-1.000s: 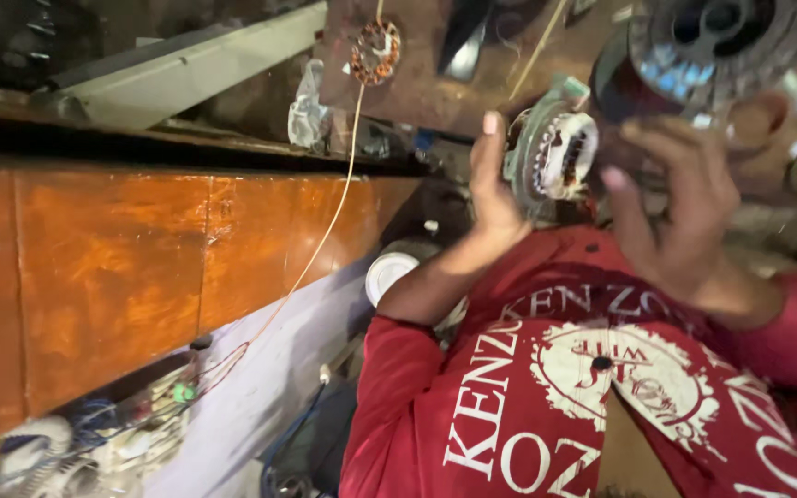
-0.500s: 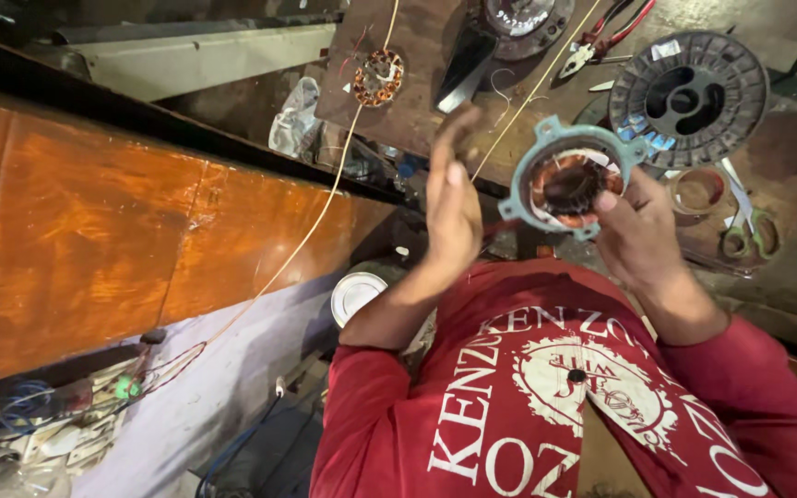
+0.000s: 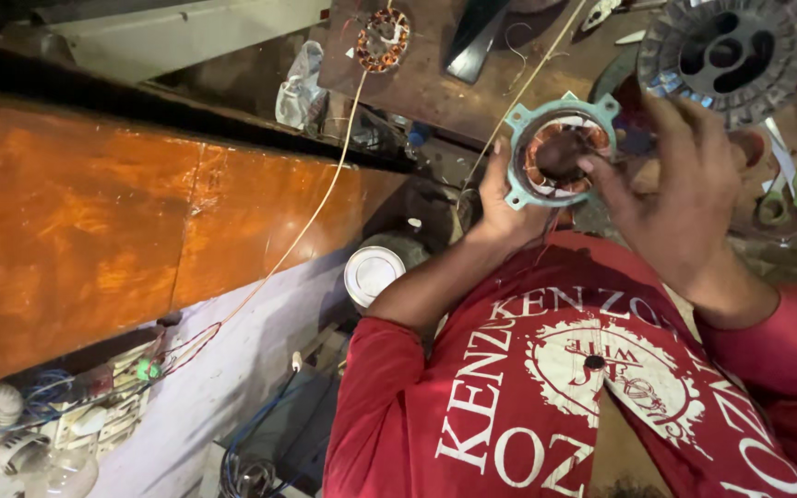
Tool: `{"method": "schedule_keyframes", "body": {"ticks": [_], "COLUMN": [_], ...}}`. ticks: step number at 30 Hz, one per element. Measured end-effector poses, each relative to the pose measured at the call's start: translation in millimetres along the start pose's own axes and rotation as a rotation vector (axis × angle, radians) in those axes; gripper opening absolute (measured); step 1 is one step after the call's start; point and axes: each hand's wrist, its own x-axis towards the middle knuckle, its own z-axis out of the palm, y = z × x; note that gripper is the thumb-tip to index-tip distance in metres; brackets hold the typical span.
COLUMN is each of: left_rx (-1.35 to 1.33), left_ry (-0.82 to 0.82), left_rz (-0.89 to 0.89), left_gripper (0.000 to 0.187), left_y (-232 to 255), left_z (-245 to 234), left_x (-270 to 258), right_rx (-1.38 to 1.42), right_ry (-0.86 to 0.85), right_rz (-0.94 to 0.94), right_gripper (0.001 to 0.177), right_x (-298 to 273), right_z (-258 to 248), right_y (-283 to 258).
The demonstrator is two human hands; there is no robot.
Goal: The person works on a circular electrical component, likely a motor stator, by hand and with pliers. They adjust and secure copper windings and wires within the component's slots, occasionally rotating the part to access different sections.
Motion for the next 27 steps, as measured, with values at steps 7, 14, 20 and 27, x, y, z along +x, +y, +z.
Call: {"method": "schedule_keyframes", "body": {"ticks": [7,14,20,27], "left_rx": [0.004,0.294,0.129,0.353], "left_ry": [-0.024,-0.071,-0.097,-0.070], "left_rz": [0.162,0.389,0.307,0.189], "left_gripper": [0.055,0.042,0.041,0.050], "left_y": [-39,-60,-30,-9], "left_z": [-57,-63,8,35], "left_x": [13,32,13,1], "right_rx": [-0.058,-0.232,-0.238,-0.290], "right_ry": [-0.071,-0.083,-0.108,-0.253], "right_rz": [-0.243,-0.172,-0.109,-0.082], "right_gripper": [0.051,0.045,0.040,0.036], "right_x": [20,-2,-11,-9], "right_z": [13,35,52,49], "right_y": [1,14,35,48]}}
